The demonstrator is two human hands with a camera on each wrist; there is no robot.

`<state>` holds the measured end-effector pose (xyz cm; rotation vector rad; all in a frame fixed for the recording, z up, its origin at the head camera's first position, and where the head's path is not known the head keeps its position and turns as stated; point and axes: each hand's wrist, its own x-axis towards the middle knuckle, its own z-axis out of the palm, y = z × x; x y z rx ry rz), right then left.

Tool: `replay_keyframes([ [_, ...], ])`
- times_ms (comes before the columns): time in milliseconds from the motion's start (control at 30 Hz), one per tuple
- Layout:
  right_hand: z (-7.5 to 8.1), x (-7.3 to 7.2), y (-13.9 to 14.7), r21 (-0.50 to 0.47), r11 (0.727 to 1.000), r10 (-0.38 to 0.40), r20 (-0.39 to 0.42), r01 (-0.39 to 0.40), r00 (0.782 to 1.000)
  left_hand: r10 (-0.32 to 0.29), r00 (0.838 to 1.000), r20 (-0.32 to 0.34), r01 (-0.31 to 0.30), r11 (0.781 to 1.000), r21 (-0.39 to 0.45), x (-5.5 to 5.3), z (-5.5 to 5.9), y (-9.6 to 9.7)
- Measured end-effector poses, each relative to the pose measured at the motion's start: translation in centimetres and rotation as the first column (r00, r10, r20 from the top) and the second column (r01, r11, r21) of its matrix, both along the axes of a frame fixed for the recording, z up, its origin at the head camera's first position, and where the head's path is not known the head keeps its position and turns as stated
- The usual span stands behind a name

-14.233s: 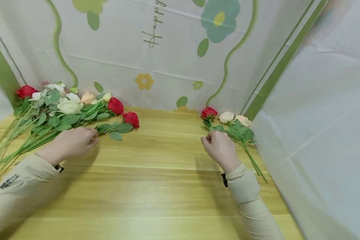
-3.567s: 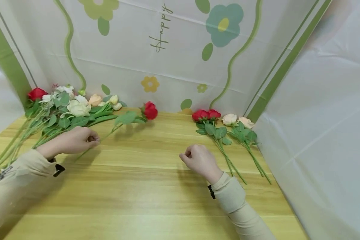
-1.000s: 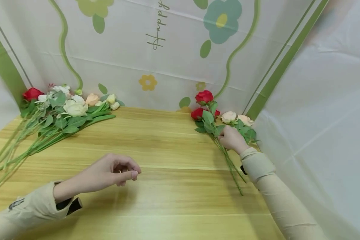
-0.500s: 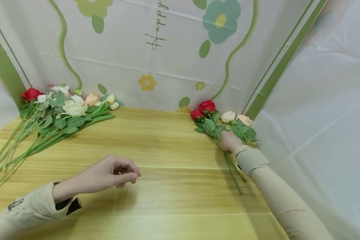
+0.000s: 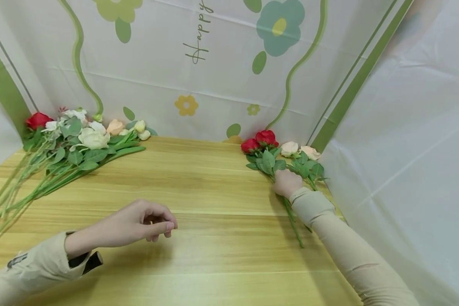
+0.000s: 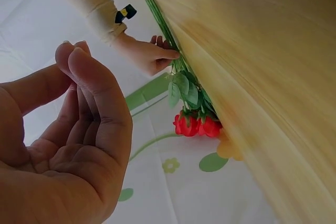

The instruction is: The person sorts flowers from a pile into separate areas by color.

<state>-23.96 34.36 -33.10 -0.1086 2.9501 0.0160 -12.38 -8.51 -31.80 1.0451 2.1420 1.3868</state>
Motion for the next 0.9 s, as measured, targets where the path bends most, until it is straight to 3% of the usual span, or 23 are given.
replay_keyframes([
  [133, 0.0, 0.4, 0.0, 0.020, 0.999, -0.025, -0.030, 0.025, 0.999, -0.010, 1.000, -0.013, 0.010, 1.000, -0.008, -0.1, 0.1, 0.1],
  [267, 0.2, 1.5, -0.7, 0.014, 0.999, -0.030, -0.126, 0.032, 0.992, -0.021, 1.000, -0.016, 0.021, 1.000, -0.013, -0.2, 0.0, 0.1],
  [500, 0.9, 4.4, -3.7, -0.106, 0.994, 0.001, -0.327, -0.038, 0.945, -0.014, 1.000, -0.020, 0.013, 0.999, -0.043, -0.7, -0.3, -0.4],
  [600, 1.1, 5.7, -5.3, -0.177, 0.980, 0.020, -0.372, -0.092, 0.928, 0.021, 0.998, -0.067, -0.026, 0.997, -0.075, -1.3, -0.6, -1.4],
  [667, 1.2, 6.7, -6.2, -0.215, 0.968, 0.032, -0.400, -0.127, 0.916, 0.042, 0.989, -0.139, -0.058, 0.992, -0.115, -2.0, -0.7, -2.3],
  [700, 1.2, 7.1, -6.5, -0.237, 0.962, 0.032, -0.406, -0.139, 0.913, 0.048, 0.976, -0.211, -0.080, 0.986, -0.144, -2.4, -0.7, -2.8],
  [733, 1.2, 7.5, -6.9, -0.255, 0.955, 0.032, -0.413, -0.150, 0.910, 0.050, 0.952, -0.302, -0.105, 0.980, -0.169, -2.8, -0.7, -3.4],
  [767, 1.2, 7.9, -7.1, -0.267, 0.950, 0.035, -0.420, -0.161, 0.907, 0.054, 0.916, -0.398, -0.145, 0.969, -0.201, -3.3, -0.7, -4.1],
  [833, 1.1, 8.3, -7.5, -0.287, 0.942, 0.037, -0.426, -0.173, 0.904, 0.069, 0.809, -0.584, -0.275, 0.922, -0.271, -4.2, -0.5, -5.6],
  [900, 0.9, 8.5, -7.6, -0.299, 0.937, 0.038, -0.424, -0.179, 0.905, 0.079, 0.706, -0.704, -0.411, 0.855, -0.316, -5.1, -0.1, -7.6],
])
